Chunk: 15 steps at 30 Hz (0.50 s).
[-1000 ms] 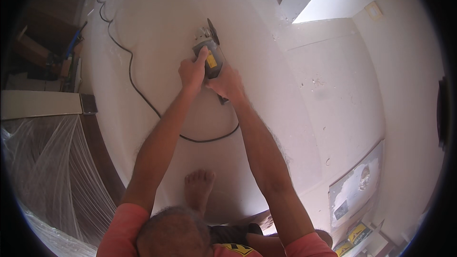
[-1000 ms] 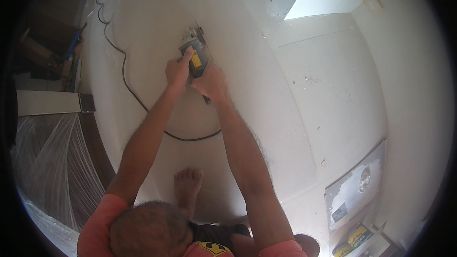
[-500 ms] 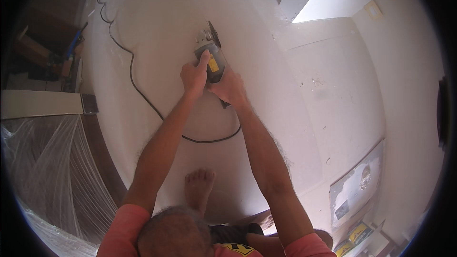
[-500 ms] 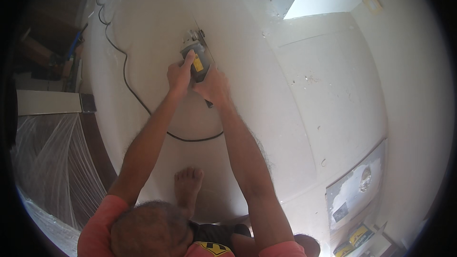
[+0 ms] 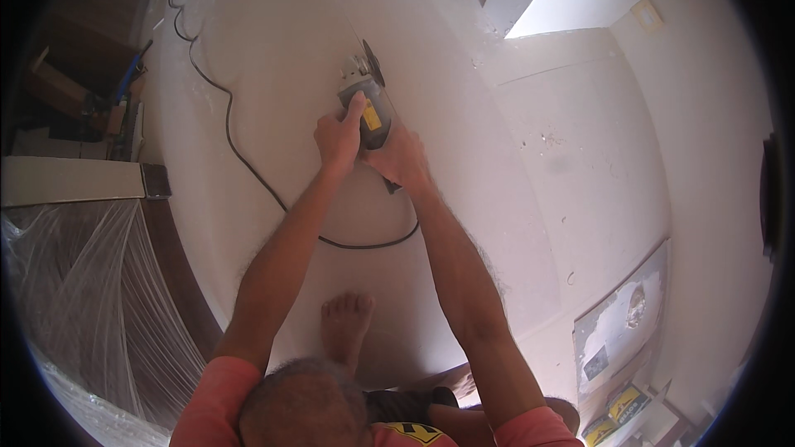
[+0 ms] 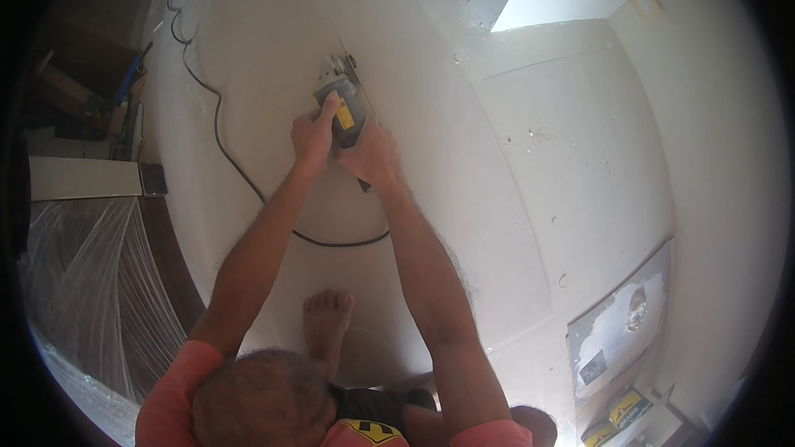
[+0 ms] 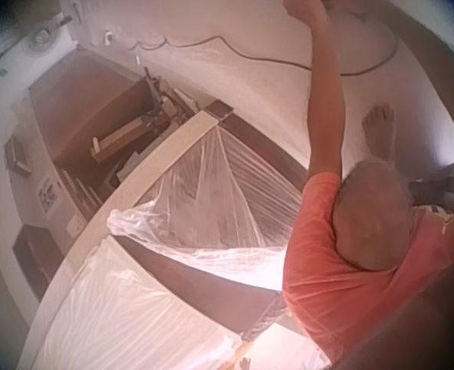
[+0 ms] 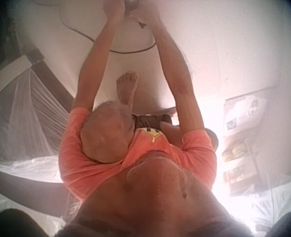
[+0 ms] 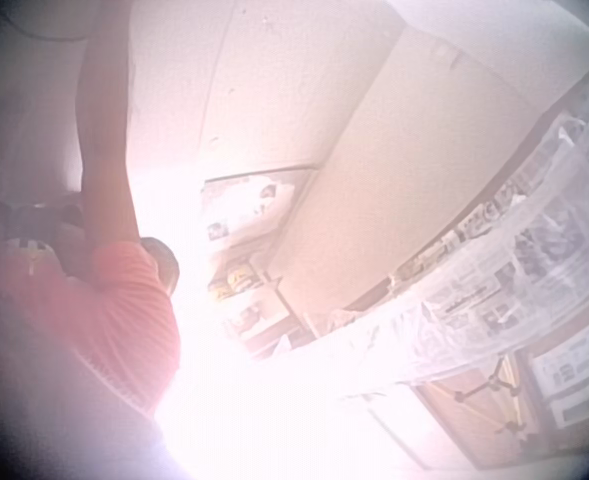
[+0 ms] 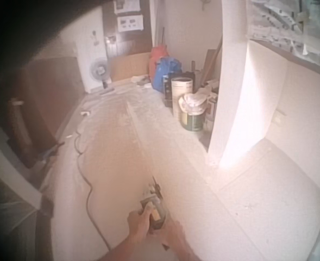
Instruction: The person uses an angle grinder to sand a large white curved surface, likely a bathtub, in a room under renovation. The person moves the tool back and forth along the surface to smooth it.
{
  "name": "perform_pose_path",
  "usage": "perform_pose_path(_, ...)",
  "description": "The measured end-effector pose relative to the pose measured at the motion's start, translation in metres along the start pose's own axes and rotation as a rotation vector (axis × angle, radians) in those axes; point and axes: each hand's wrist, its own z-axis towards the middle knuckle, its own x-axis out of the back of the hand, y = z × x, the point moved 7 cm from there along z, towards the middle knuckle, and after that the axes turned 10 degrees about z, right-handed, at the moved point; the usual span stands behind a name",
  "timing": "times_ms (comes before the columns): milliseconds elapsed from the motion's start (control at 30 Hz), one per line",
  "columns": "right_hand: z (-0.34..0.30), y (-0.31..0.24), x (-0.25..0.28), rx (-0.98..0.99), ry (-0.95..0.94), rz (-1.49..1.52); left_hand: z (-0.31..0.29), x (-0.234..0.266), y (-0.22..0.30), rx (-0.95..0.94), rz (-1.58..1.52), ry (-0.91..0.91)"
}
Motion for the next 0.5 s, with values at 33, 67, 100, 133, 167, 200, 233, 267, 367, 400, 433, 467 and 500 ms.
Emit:
perform_pose_path(33, -0.001, 0.000, 0.000, -0.008, -0.001, 0.002, 0.001, 0.000, -0.002, 0.007, -0.002, 0.001)
perform_pose_path(67, -0.003, 0.000, 0.001, -0.018, 0.000, 0.003, -0.001, 0.000, -0.001, 0.013, -0.001, -0.001)
perform_pose_path(100, -0.004, 0.000, 0.002, -0.027, 0.002, 0.004, -0.002, -0.001, -0.001, 0.020, 0.000, -0.002)
perform_pose_path(133, -0.004, 0.002, 0.002, -0.026, 0.006, 0.001, -0.003, -0.001, 0.000, 0.026, 0.001, -0.004)
perform_pose_path(167, -0.004, 0.002, 0.001, -0.023, 0.010, 0.000, -0.005, 0.000, 0.002, 0.008, -0.006, 0.008)
perform_pose_path(200, -0.003, 0.003, 0.001, -0.021, 0.013, -0.002, -0.007, 0.001, 0.004, -0.009, -0.013, 0.019)
perform_pose_path(233, -0.003, 0.003, 0.000, -0.021, 0.009, -0.003, -0.008, 0.003, 0.006, -0.027, -0.020, 0.030)
perform_pose_path(267, -0.003, 0.002, 0.001, -0.023, 0.004, -0.005, -0.009, 0.003, 0.008, -0.020, -0.007, 0.021)
perform_pose_path(367, -0.003, -0.002, 0.001, -0.037, -0.011, 0.003, -0.008, 0.005, 0.009, -0.002, 0.030, 0.006)
perform_pose_path(400, -0.004, -0.004, 0.001, -0.043, -0.018, 0.008, -0.005, 0.006, 0.008, 0.004, 0.041, 0.010)
perform_pose_path(433, -0.003, -0.004, 0.000, -0.068, -0.041, 0.016, -0.002, 0.006, 0.007, 0.011, 0.051, 0.015)
perform_pose_path(467, -0.001, -0.003, 0.000, -0.095, -0.061, 0.021, -0.001, 0.004, 0.006, 0.014, 0.044, 0.009)
perform_pose_path(500, 0.000, -0.002, 0.000, -0.121, -0.081, 0.027, 0.000, 0.002, 0.005, 0.018, 0.037, 0.003)
